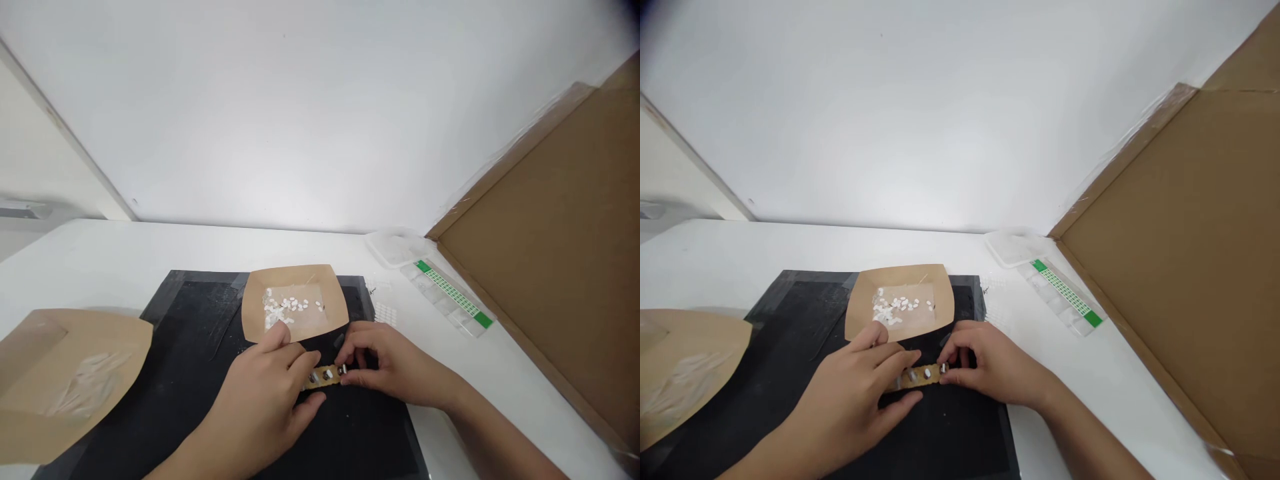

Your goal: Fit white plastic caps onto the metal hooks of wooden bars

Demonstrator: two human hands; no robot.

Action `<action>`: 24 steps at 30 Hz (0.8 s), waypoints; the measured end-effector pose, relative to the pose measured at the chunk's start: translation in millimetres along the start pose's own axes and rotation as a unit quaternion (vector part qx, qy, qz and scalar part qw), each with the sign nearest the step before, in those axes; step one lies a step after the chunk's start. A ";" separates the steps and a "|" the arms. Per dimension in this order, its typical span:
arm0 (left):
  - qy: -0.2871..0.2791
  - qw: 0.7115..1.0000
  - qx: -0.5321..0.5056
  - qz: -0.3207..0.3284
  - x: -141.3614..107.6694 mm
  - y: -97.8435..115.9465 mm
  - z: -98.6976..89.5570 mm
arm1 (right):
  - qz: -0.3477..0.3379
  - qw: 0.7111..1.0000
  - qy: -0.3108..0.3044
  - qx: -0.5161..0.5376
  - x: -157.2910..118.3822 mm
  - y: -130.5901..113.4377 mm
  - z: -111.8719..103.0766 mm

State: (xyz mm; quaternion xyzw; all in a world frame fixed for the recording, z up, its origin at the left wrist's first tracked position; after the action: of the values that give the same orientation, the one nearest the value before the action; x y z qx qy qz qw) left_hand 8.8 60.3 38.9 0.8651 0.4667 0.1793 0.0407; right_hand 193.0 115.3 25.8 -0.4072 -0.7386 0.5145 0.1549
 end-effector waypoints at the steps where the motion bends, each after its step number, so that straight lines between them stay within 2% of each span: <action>1: -0.003 1.000 0.002 -0.001 0.3 -0.1 0.6 | -0.004 1.000 0.000 -0.006 0.1 0.4 0.4; 24: -0.038 0.999 0.026 -0.023 3.8 -3.6 5.7 | -0.023 0.999 -0.013 -0.018 1.7 2.5 1.4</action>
State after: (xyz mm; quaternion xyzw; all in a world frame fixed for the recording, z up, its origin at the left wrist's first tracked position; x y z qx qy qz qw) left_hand 9.9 66.0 33.7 0.8612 0.4889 0.1335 0.0397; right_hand 192.1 116.0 22.6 -0.3862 -0.7586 0.5028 0.1500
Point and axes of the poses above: each hand's wrist, its own x-axis towards the middle knuckle, its own z-axis out of the palm, y = z × x, the point moved 7 cm from there along x, towards the middle knuckle, and after that the axes turned 10 degrees about x, right-handed, at the moved point
